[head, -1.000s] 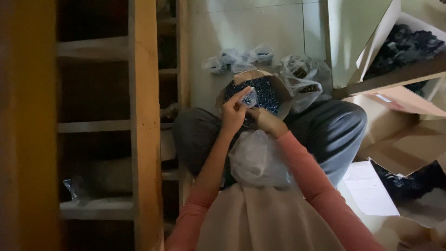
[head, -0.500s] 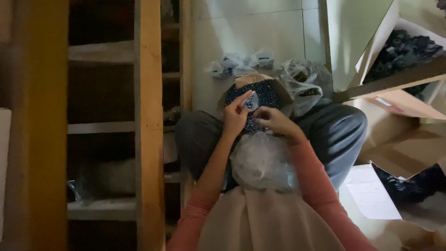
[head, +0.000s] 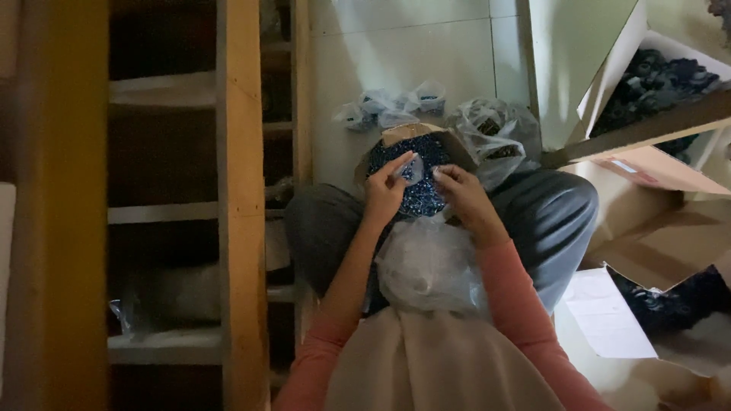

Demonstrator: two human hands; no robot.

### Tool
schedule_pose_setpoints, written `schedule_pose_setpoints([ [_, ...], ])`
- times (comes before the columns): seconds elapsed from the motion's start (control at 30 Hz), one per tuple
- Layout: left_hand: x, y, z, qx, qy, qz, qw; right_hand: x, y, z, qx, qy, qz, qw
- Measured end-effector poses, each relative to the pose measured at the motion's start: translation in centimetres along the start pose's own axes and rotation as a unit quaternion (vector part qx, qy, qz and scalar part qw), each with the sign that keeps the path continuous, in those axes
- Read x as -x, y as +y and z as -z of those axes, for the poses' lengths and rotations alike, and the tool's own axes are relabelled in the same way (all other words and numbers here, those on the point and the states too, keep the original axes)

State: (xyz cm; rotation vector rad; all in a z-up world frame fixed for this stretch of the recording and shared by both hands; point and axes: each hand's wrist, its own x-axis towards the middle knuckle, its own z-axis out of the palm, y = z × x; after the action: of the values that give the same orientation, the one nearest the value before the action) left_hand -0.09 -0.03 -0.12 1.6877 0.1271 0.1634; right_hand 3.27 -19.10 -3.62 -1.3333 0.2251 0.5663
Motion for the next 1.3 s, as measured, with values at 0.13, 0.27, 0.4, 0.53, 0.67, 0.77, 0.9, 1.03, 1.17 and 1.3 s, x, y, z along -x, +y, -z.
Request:
schedule_pose_setpoints([
  [0.13,0.0,-0.9,-0.1,-0.007,0.004,-0.001,1.0,1.7,-3.6,-1.9,0.09,0.017,0.078,0.993],
  [0.27,-0.1,-1.2,0.1,-0.013,-0.001,-0.008,1.0,0.8,-3.8,-2.6,0.221,-0.006,0.181,0.958],
  [0.4,0.0,0.5,0.3,-0.005,0.009,-0.003,1.0,-1.0,-1.0,-1.7,0.241,-0.015,0.154,0.958],
  [0.53,0.1,-0.3,0.0,-0.008,0.003,-0.005,1.0,1.5,-2.3,-2.2,0.137,-0.025,0.061,0.988],
  [0.67,0.0,-0.7,-0.2,0.004,0.009,-0.007,1.0,2.3,-1.9,-1.4,-0.037,-0.035,0.003,0.999],
  [0.77,0.4,-0.2,0.0,0.018,0.018,-0.008,1.0,3.1,-2.6,-1.3,-0.031,-0.029,-0.004,0.999],
  [0.9,-0.1,-2.0,-0.2,0.006,0.013,-0.019,1.0,1.5,-2.1,-1.7,0.002,-0.018,0.044,0.999],
  [1.03,-0.2,0.0,0.0,0.014,0.013,-0.027,0.999,2.8,-5.5,-3.7,0.084,-0.019,0.08,0.993],
  [1.17,0.1,0.9,0.2,0.009,0.014,-0.009,1.0,3.6,-7.7,-5.2,0.161,-0.04,0.131,0.977],
  [1.3,-0.1,-0.1,0.1,-0.004,0.01,-0.006,1.0,2.2,-5.5,-3.7,0.155,-0.029,0.118,0.98],
])
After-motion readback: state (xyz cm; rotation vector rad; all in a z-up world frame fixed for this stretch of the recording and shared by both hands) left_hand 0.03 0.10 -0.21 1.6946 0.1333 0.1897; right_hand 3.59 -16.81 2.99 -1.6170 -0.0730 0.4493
